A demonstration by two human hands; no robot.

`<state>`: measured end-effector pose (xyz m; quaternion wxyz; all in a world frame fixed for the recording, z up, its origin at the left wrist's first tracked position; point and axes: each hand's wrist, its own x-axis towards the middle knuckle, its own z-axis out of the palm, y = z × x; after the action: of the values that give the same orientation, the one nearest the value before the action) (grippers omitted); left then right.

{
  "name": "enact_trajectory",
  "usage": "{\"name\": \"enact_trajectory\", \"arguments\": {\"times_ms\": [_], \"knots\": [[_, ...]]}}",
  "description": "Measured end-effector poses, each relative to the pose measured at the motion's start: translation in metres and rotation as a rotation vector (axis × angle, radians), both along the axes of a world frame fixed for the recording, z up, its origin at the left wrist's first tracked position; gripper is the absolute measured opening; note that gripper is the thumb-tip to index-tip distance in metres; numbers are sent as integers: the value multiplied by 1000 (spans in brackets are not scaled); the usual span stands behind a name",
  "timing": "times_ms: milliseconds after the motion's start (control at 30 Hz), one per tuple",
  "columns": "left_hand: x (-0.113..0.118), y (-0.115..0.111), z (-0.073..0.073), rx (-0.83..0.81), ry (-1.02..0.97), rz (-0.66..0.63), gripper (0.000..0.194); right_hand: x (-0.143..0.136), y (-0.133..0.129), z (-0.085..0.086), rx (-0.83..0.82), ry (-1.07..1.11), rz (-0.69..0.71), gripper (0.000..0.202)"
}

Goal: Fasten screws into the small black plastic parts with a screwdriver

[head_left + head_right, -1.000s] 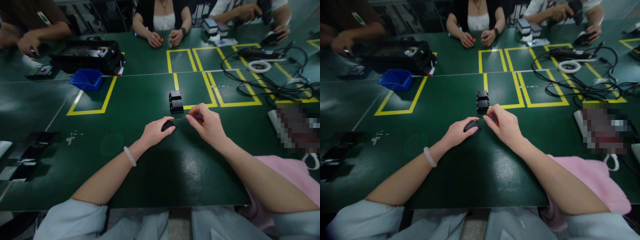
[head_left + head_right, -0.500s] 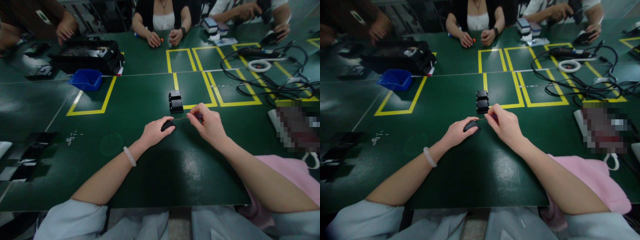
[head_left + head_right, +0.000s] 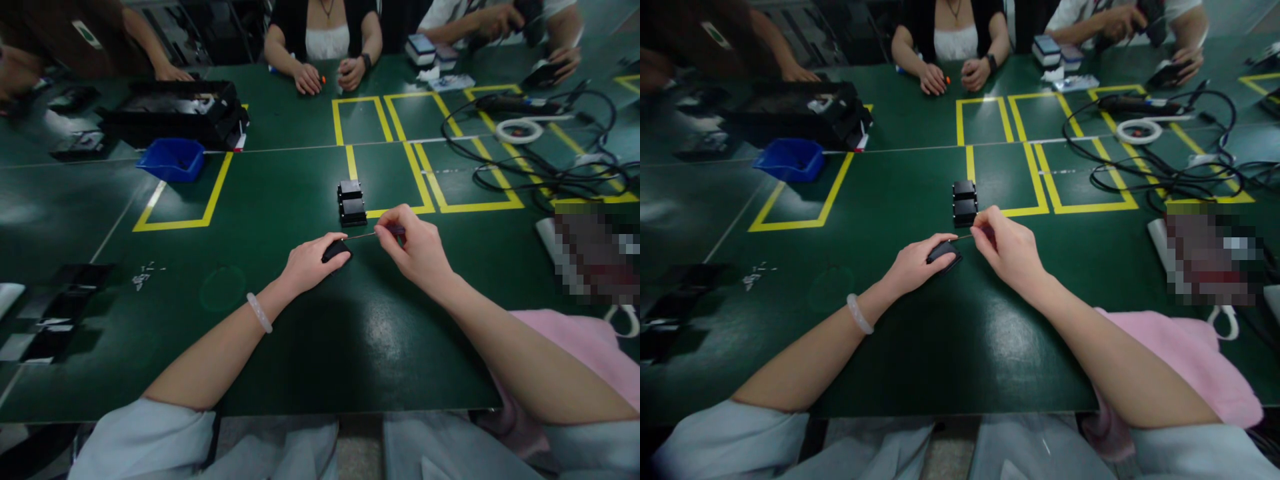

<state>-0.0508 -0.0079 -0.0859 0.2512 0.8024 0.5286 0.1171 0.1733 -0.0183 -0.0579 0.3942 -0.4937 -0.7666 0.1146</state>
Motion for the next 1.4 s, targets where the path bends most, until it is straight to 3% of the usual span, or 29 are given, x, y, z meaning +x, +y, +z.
{"name": "enact_trajectory", "arguments": {"times_ms": [400, 1233, 1400], "knots": [[0, 0, -1, -14, 47, 55, 66, 0, 0, 0, -3, 6, 23, 7], [-2, 2, -5, 7, -17, 30, 62, 0, 1, 0, 43, -7, 52, 1], [-2, 2, -5, 4, -18, 25, 63, 0, 0, 1, 18, 2, 41, 10]]}}
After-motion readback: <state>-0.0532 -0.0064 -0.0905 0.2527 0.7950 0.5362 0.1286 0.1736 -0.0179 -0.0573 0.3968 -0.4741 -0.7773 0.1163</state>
